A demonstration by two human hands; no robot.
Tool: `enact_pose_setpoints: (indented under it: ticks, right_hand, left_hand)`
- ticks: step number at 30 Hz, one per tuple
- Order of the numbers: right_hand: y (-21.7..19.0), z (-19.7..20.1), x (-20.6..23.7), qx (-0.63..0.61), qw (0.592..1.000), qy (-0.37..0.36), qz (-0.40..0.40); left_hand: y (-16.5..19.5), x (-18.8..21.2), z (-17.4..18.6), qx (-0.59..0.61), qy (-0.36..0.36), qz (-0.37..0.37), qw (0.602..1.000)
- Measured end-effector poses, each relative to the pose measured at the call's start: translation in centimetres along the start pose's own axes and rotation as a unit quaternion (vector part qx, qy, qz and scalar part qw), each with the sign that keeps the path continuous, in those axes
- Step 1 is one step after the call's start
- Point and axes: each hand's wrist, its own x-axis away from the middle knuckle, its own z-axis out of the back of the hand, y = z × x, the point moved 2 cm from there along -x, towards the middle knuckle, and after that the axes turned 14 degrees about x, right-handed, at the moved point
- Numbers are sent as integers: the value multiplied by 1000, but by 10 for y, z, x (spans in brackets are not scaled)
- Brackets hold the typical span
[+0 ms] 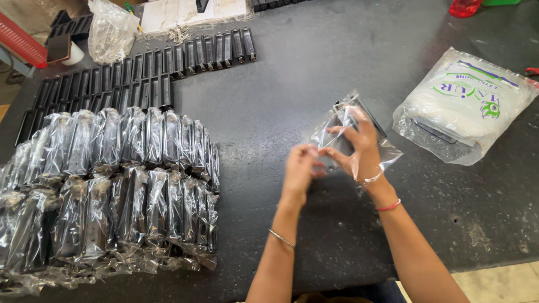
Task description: The person repeatedly picks black rectangular components from a table, places each into a clear plastic bag, seals the bag, and stacks the packaged units. The process is repeated for multiple components in a consistent sequence.
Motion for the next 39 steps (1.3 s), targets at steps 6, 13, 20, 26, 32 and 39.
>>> enact_pose_setpoints:
  ticks: [6,13,20,26,32,39]
  right_hand:
    - [-26,-13,4,-142,973,-165,73]
    - [-22,-19,10,-165,955,-247,17]
    - [-28,-29,18,-148,947,-286,9]
    - [-35,-24,17,-121,943,-310,-6]
    - [-33,-29,21,-107,938,-328,-26]
    - [-20,-39,28,-133,955,-265,30]
  left_hand:
    - [33,-7,50,-111,83,-99,985]
    - [50,-18,114,-287,294,-284,866]
    - [49,-22,128,-322,319,-350,820]
    - [67,-3,101,-386,325,-383,774]
    - [59,8,41,-229,23,-116,966]
    - [1,18,-1,-566,-6,-308,765]
